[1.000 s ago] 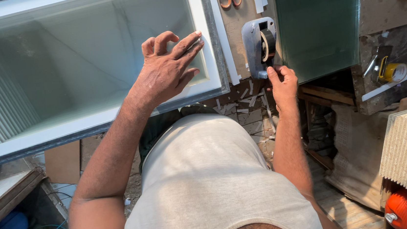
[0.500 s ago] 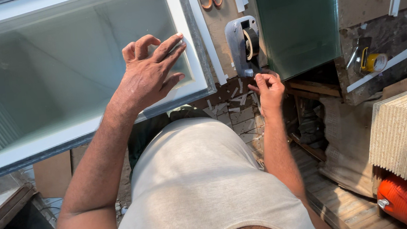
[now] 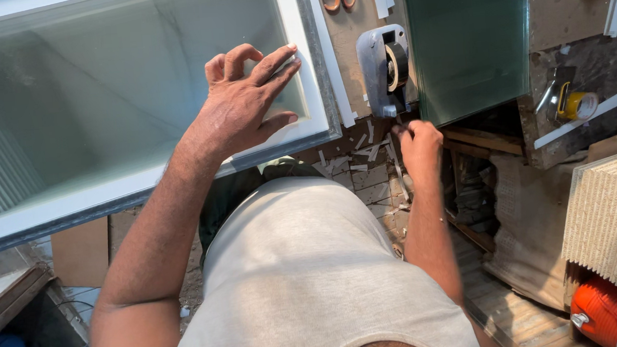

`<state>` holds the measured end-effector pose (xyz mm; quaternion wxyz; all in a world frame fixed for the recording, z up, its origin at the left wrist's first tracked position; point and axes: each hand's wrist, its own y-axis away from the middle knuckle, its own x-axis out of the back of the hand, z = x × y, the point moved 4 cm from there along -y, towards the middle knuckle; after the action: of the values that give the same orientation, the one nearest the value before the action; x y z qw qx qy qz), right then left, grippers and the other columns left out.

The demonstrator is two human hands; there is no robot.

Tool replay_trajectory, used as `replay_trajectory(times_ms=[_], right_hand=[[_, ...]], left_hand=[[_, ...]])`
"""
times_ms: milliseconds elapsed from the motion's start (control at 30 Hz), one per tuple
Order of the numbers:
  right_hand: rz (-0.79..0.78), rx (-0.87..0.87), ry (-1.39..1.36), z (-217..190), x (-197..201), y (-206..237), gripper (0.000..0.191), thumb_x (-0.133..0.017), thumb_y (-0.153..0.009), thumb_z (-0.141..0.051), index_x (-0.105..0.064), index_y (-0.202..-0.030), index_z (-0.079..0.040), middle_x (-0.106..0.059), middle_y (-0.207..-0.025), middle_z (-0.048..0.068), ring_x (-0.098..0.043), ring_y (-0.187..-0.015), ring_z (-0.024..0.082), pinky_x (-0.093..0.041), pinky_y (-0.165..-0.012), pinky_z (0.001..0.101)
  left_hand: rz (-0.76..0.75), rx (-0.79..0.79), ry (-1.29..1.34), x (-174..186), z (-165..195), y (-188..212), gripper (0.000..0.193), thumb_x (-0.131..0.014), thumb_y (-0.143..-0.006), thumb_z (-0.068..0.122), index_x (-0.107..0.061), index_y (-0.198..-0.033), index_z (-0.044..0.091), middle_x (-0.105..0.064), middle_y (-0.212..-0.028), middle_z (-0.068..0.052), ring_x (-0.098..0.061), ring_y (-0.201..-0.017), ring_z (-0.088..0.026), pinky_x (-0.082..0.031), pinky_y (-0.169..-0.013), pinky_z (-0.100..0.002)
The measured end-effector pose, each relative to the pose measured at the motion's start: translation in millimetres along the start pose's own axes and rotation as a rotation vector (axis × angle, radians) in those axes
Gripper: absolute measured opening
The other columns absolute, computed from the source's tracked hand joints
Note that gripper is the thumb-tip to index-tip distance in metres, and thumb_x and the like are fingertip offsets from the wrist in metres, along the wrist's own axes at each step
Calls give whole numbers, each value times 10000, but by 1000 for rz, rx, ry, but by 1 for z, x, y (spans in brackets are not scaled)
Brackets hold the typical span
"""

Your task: The person assembles a window frame by applying white plastic strips and black tape to the edges of a glass pane. They repeatedly align, press, and secure the strips along the frame perimeter.

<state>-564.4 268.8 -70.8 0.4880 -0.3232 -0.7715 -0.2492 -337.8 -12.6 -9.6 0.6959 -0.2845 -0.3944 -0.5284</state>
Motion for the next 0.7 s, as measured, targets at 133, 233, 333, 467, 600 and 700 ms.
replay_trajectory(times_ms=[133, 233, 333, 467, 600, 700], right_hand=[[-124, -283, -642, -42, 14, 15, 119, -712, -985, -119, -729, -987, -1, -692, -977, 40, -712, -826, 141, -631, -670, 281], [-227, -121, -1014, -93, 24, 28, 150, -695, -1026, -133, -715, -1064, 11, -710, -922, 55, -713, -817, 111, -644, -705, 267], [-325, -54, -1049, -131, 26, 32, 182, -701, -1008, -105, -731, -1124, 33, -697, -902, 72, -699, -749, 118, -632, -655, 266], [-356, -103, -993, -156, 12, 21, 454, -708, -972, -79, -555, -1381, 44, -705, -868, 86, -698, -720, 112, -628, -630, 254], [-394, -163, -945, -168, -1, 13, 505, -693, -994, -90, -432, -1398, 62, -704, -816, 97, -717, -689, 117, -630, -608, 248], [-393, -217, -785, -174, -1, 10, 442, -701, -982, -106, -453, -1319, 39, -715, -772, 96, -723, -660, 114, -627, -571, 246]], left_hand=[[-2, -5, -24, 0, -2, 0, 868, -811, -790, 572, -538, -1501, 157, -386, -1612, -12, -303, -1362, -316, -206, -1100, -598], [9, -4, -14, -1, -4, 0, 892, -828, -777, 582, -536, -1498, 146, -382, -1628, -6, -306, -1377, -311, -212, -1100, -585], [18, 5, -4, -1, -5, 1, 923, -844, -754, 587, -533, -1506, 151, -384, -1627, 3, -311, -1382, -308, -220, -1105, -578], [43, -1, -4, 1, -5, 2, 922, -858, -754, 586, -540, -1503, 151, -399, -1613, 10, -322, -1371, -308, -219, -1110, -580], [51, 0, -6, 2, -6, 4, 929, -867, -745, 579, -538, -1502, 151, -408, -1602, 3, -328, -1361, -313, -231, -1102, -581], [62, -3, -6, 3, -7, 5, 927, -868, -739, 581, -539, -1494, 155, -411, -1590, 2, -326, -1357, -310, -233, -1101, -588]])
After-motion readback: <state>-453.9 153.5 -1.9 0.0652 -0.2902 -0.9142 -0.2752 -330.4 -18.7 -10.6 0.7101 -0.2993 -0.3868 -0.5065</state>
